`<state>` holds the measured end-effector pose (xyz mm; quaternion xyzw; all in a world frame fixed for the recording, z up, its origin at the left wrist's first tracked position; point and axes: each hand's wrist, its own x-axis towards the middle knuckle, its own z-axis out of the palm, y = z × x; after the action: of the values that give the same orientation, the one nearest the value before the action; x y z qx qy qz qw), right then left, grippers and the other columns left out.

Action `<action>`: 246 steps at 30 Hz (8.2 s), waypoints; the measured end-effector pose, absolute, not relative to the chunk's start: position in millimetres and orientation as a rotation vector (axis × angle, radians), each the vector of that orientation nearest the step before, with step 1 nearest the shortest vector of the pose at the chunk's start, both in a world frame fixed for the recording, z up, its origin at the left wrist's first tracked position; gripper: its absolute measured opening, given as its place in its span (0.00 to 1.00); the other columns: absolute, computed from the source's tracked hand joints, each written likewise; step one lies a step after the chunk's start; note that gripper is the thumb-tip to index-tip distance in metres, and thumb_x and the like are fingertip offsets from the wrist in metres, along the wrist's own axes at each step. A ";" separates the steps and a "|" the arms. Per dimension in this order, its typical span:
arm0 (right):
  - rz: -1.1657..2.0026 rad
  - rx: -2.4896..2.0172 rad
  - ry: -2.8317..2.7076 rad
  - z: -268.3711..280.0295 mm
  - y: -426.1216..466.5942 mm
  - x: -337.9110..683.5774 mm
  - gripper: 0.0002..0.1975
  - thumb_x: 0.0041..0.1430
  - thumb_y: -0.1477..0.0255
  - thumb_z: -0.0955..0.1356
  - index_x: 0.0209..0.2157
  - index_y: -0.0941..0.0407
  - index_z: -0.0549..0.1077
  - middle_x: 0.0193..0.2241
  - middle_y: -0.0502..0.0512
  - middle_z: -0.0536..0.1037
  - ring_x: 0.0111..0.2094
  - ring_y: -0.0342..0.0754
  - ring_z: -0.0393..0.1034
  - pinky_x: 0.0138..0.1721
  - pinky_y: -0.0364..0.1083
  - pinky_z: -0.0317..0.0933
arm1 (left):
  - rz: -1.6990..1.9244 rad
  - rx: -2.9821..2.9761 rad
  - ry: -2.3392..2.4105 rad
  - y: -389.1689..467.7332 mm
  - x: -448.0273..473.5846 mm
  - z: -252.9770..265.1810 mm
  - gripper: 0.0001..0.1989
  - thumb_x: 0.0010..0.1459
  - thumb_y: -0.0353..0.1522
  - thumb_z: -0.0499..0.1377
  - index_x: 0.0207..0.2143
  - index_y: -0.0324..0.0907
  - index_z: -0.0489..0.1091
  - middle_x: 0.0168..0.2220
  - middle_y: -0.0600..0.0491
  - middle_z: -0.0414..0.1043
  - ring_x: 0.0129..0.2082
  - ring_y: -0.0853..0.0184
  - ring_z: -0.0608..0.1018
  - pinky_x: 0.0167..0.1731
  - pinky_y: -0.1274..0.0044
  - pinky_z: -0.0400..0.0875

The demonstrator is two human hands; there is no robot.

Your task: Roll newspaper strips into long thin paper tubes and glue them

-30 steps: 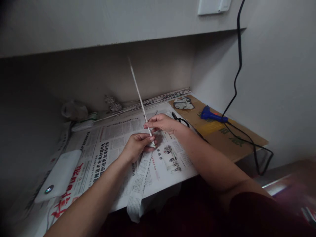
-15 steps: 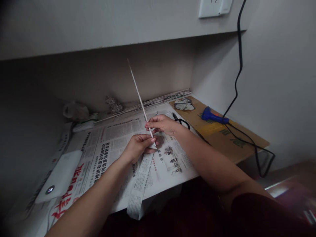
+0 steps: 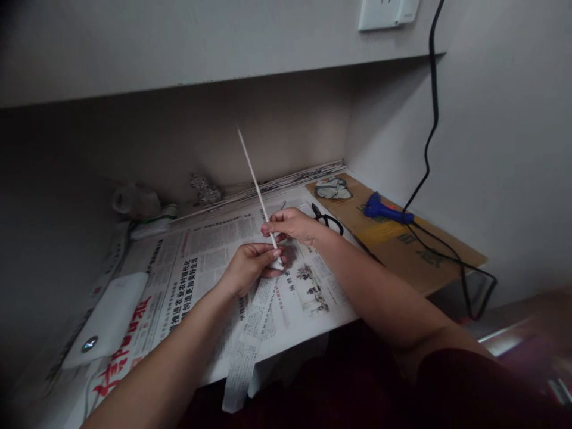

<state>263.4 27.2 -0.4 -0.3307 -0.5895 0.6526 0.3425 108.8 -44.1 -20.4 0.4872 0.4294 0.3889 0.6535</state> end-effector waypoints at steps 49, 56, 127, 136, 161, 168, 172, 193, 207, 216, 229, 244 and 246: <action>-0.026 -2.255 -1.944 7.3 125.2 354.1 0.16 0.60 0.76 0.61 0.48 0.62 0.70 0.44 0.70 0.74 0.49 0.57 0.68 0.46 0.50 0.57 | 0.888 1.022 0.915 -44.7 110.8 -21.5 0.14 0.50 0.35 0.64 0.36 0.33 0.74 0.28 0.47 0.72 0.27 0.68 0.75 0.21 0.78 0.75; 0.096 -2.267 -1.785 21.8 97.6 330.1 0.29 0.55 0.71 0.67 0.57 0.67 0.59 0.46 0.77 0.71 0.49 0.62 0.66 0.45 0.54 0.59 | 0.896 1.018 0.903 -45.8 111.4 -18.3 0.13 0.49 0.34 0.64 0.35 0.33 0.74 0.27 0.48 0.72 0.26 0.69 0.75 0.20 0.79 0.74; 1.731 -0.951 -1.415 -2.4 22.6 263.3 0.13 0.46 0.64 0.74 0.29 0.60 0.75 0.34 0.56 0.76 0.34 0.43 0.70 0.35 0.42 0.67 | 0.830 1.119 0.987 -39.1 102.7 -24.5 0.17 0.46 0.40 0.66 0.33 0.35 0.75 0.30 0.46 0.75 0.28 0.67 0.77 0.25 0.78 0.73; 1.695 -0.952 -1.399 -1.9 22.7 264.0 0.12 0.47 0.65 0.74 0.27 0.59 0.75 0.31 0.54 0.76 0.30 0.41 0.69 0.33 0.42 0.66 | 0.841 1.131 0.969 -36.9 101.1 -26.2 0.18 0.45 0.41 0.66 0.32 0.34 0.75 0.30 0.45 0.75 0.28 0.66 0.77 0.25 0.77 0.74; 1.773 -0.893 -1.417 -3.4 23.4 264.8 0.13 0.46 0.66 0.74 0.31 0.60 0.76 0.35 0.57 0.77 0.33 0.43 0.70 0.35 0.41 0.66 | 0.841 1.114 0.999 -38.8 102.8 -20.4 0.17 0.45 0.39 0.66 0.33 0.34 0.74 0.30 0.46 0.75 0.27 0.67 0.77 0.23 0.78 0.74; 1.767 -0.851 -1.441 -1.1 22.8 265.3 0.15 0.49 0.63 0.73 0.34 0.59 0.77 0.36 0.58 0.76 0.36 0.45 0.70 0.35 0.42 0.66 | 0.845 1.109 0.991 -37.9 101.7 -20.5 0.16 0.46 0.39 0.65 0.33 0.34 0.74 0.30 0.46 0.75 0.27 0.66 0.77 0.24 0.77 0.74; 1.696 -0.908 -1.421 -1.5 23.4 264.6 0.12 0.45 0.66 0.74 0.28 0.60 0.75 0.32 0.55 0.76 0.33 0.43 0.70 0.34 0.42 0.66 | 0.827 1.126 0.985 -39.1 101.4 -20.0 0.16 0.46 0.39 0.65 0.33 0.34 0.74 0.31 0.45 0.75 0.28 0.66 0.77 0.25 0.77 0.74; 1.551 -0.933 -1.479 -4.2 25.7 261.9 0.13 0.45 0.65 0.74 0.24 0.60 0.73 0.26 0.51 0.75 0.24 0.37 0.65 0.28 0.39 0.62 | 0.822 1.143 0.985 -37.8 100.8 -20.9 0.15 0.48 0.37 0.65 0.34 0.34 0.75 0.31 0.46 0.75 0.28 0.68 0.77 0.23 0.78 0.73; 1.737 -0.834 -1.488 0.3 23.4 267.1 0.14 0.50 0.63 0.72 0.33 0.60 0.75 0.34 0.57 0.76 0.34 0.44 0.71 0.34 0.42 0.66 | 0.828 1.127 0.966 -38.6 100.6 -19.7 0.18 0.45 0.40 0.66 0.34 0.35 0.75 0.31 0.46 0.76 0.28 0.66 0.77 0.23 0.78 0.74; 1.646 -0.888 -1.507 0.0 23.5 264.0 0.12 0.48 0.64 0.73 0.27 0.59 0.72 0.29 0.52 0.75 0.28 0.40 0.68 0.30 0.40 0.63 | 0.804 1.187 0.959 -37.9 99.3 -21.4 0.17 0.46 0.40 0.65 0.36 0.36 0.75 0.32 0.46 0.75 0.30 0.67 0.77 0.24 0.78 0.74; 1.606 -0.827 -1.747 5.6 21.8 270.1 0.17 0.52 0.60 0.69 0.37 0.60 0.76 0.26 0.50 0.72 0.25 0.38 0.63 0.27 0.40 0.57 | 0.775 1.151 0.960 -39.2 99.1 -17.8 0.17 0.46 0.38 0.65 0.36 0.35 0.74 0.33 0.46 0.75 0.31 0.67 0.77 0.25 0.77 0.74; 1.513 -0.909 -1.708 3.2 23.2 267.8 0.16 0.49 0.60 0.71 0.29 0.60 0.74 0.17 0.46 0.65 0.18 0.36 0.55 0.18 0.38 0.48 | 0.739 1.192 0.940 -40.0 100.0 -17.2 0.17 0.46 0.39 0.65 0.36 0.36 0.75 0.32 0.46 0.76 0.30 0.66 0.77 0.24 0.78 0.73; 1.466 -0.947 -1.653 1.4 24.8 267.1 0.16 0.46 0.61 0.73 0.26 0.60 0.72 0.17 0.45 0.65 0.17 0.35 0.54 0.16 0.38 0.46 | 0.734 1.188 0.943 -40.3 100.0 -16.7 0.17 0.47 0.38 0.65 0.36 0.36 0.75 0.31 0.46 0.76 0.30 0.66 0.77 0.24 0.78 0.73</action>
<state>267.1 24.8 1.4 -0.3673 -0.6413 0.5690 0.3606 100.0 -40.3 -16.7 0.5263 0.4175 0.3251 0.6656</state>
